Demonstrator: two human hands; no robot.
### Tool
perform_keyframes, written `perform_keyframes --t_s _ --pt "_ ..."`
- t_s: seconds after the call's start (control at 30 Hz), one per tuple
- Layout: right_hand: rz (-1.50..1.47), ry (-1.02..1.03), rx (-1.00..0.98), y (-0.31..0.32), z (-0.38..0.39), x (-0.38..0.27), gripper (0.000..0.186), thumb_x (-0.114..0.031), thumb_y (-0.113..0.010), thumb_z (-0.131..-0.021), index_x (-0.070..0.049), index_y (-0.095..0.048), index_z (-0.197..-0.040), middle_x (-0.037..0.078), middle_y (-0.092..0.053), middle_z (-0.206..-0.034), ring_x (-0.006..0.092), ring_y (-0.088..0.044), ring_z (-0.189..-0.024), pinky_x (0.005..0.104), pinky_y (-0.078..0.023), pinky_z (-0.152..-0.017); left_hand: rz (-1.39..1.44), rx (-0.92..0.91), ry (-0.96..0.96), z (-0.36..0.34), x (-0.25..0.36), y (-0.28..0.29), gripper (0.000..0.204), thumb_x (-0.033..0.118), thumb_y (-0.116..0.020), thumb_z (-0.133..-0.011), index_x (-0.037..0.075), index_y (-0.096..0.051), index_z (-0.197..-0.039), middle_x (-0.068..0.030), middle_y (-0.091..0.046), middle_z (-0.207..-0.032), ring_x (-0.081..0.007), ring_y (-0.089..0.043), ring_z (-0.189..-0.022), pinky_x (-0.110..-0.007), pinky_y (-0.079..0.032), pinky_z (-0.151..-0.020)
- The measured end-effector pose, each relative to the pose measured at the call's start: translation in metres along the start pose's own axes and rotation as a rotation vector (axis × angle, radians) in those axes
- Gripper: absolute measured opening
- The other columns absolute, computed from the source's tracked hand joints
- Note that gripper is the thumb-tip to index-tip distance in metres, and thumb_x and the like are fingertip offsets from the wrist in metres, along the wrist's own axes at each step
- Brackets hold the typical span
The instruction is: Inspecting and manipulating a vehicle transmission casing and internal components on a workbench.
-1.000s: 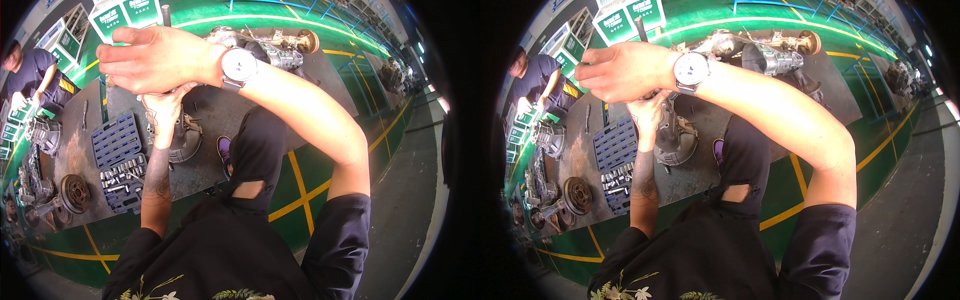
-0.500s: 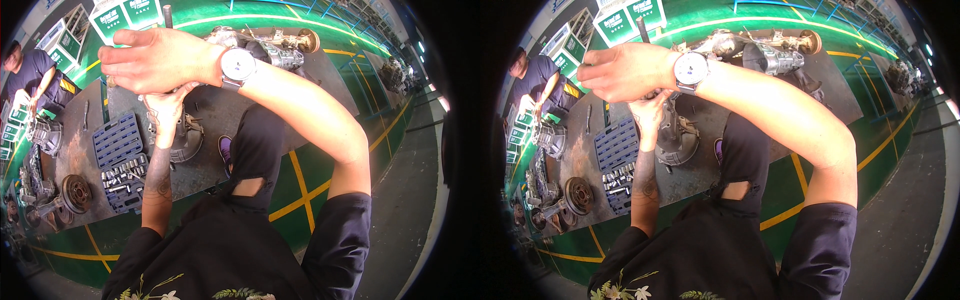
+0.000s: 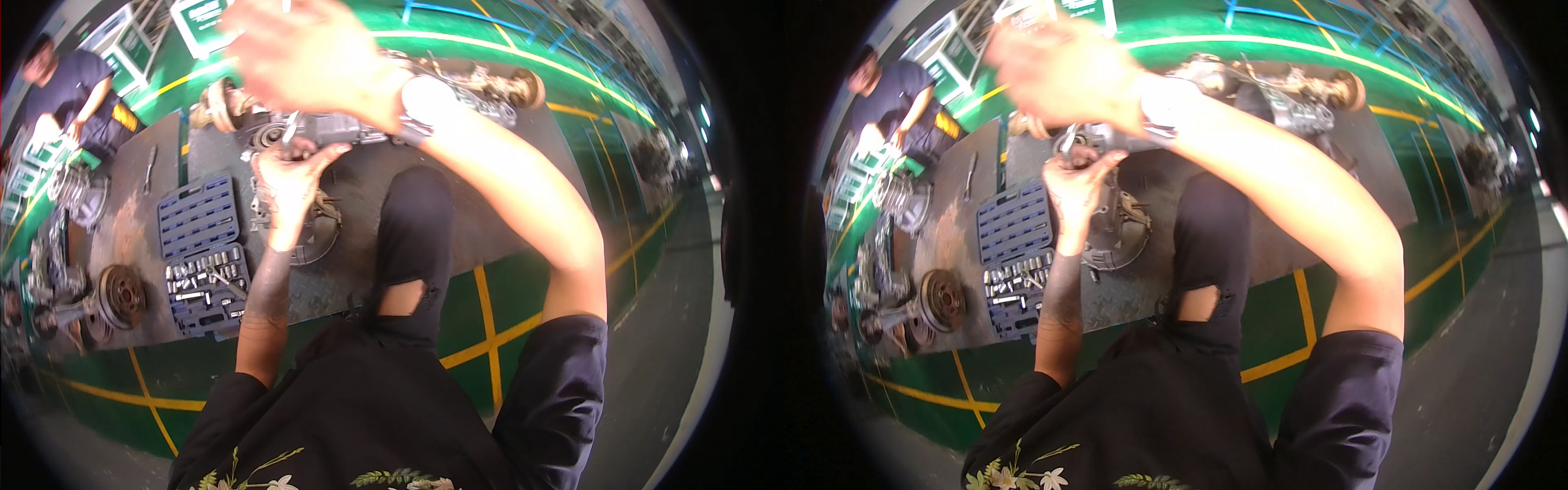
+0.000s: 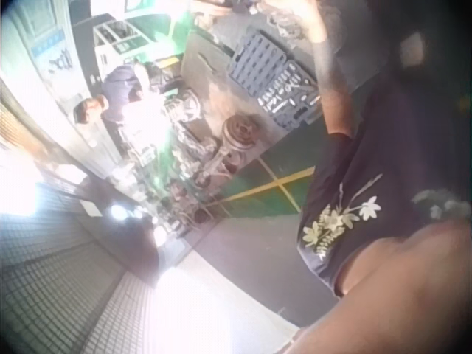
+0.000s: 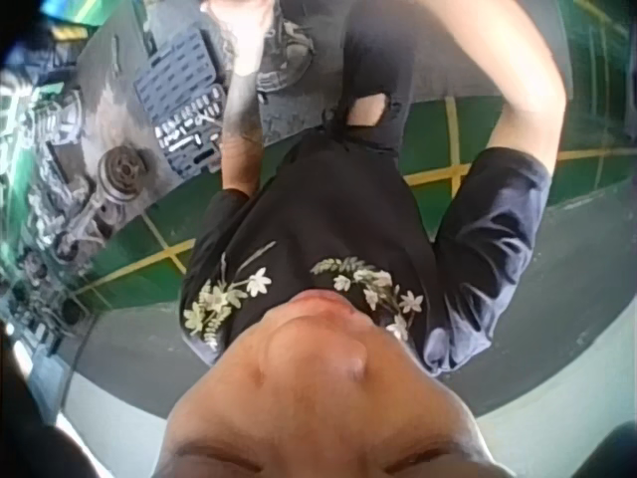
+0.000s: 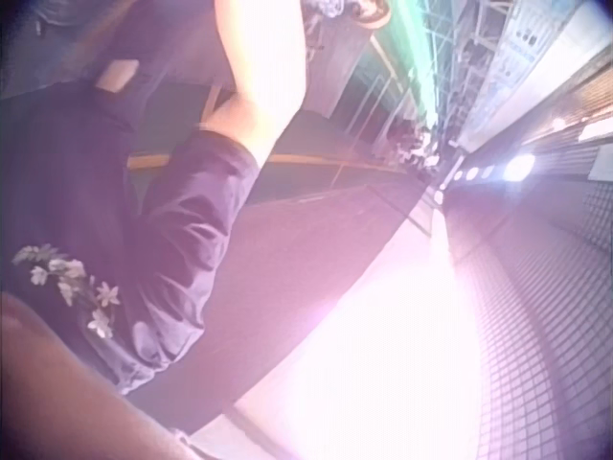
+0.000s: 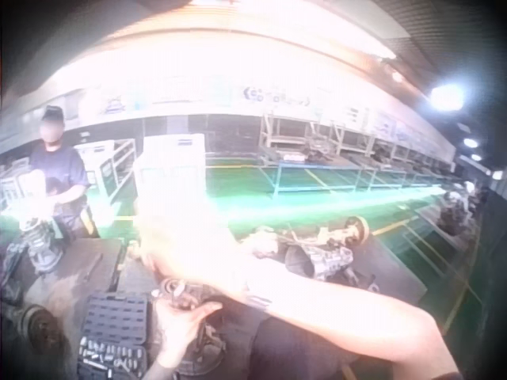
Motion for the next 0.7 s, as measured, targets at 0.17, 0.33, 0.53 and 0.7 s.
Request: perform_keyframes --t_s 0.17,0.33,0.53,0.7 --pt "-0.173 -0.517 -0.053 -0.015 0.047 0.068 0.014 -0.011 -0.060 -0.088 -0.001 -0.058 -0.098 0.024 -0.060 -0.090 0.0324 -0.061 -0.084 0.0459 -0.047 -0.070 0.096 0.050 0.010 0.018 0.009 -0.035 0.035 0.022 -0.087 -0.071 0.001 -0.061 -0.063 -0.0046 -0.054 -0.045 -0.0064 -0.045 -0.041 -0.027 -0.036 -0.040" --pt "-1.476 -1.354 0.310 -0.089 0.051 0.064 0.040 -0.030 -0.045 -0.099 -0.017 -0.039 -0.062 -0.005 -0.032 -0.050 0.0076 -0.027 -0.041 0.0251 -0.022 -0.037 -0.088 0.208 -0.212 -0.019 -0.007 -0.088 0.020 0.014 -0.072 -0.074 0.000 -0.058 -0.080 -0.0180 -0.059 -0.068 -0.0423 -0.059 -0.069 -0.050 -0.046 -0.061" --pt "-1.858 -1.298 0.092 -0.092 0.085 0.102 0.041 -0.033 -0.045 -0.097 -0.020 -0.031 -0.060 -0.007 -0.025 -0.050 0.0099 -0.020 -0.040 0.0269 -0.016 -0.037 -0.157 0.354 0.113 -0.079 -0.032 -0.019 0.011 0.005 -0.064 -0.075 -0.004 -0.069 -0.080 -0.0204 -0.070 -0.075 -0.0262 -0.068 -0.062 -0.037 -0.054 -0.063" --pt "-1.964 -1.386 0.109 -0.129 0.096 0.120 0.040 -0.031 -0.044 -0.095 -0.020 -0.030 -0.059 -0.006 -0.026 -0.050 0.0087 -0.021 -0.041 0.0263 -0.016 -0.037 -0.147 0.170 -0.040 -0.012 0.027 -0.096 0.007 0.005 -0.066 -0.078 0.001 -0.061 -0.075 -0.0056 -0.054 -0.055 -0.0135 -0.050 -0.047 -0.032 -0.042 -0.045"
Point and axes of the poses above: each hand's wrist, its own z-axis away from the middle knuckle, its own y-axis out of the back of the hand, x = y × z, the point moved 9 cm from there along -z, towards the middle knuckle
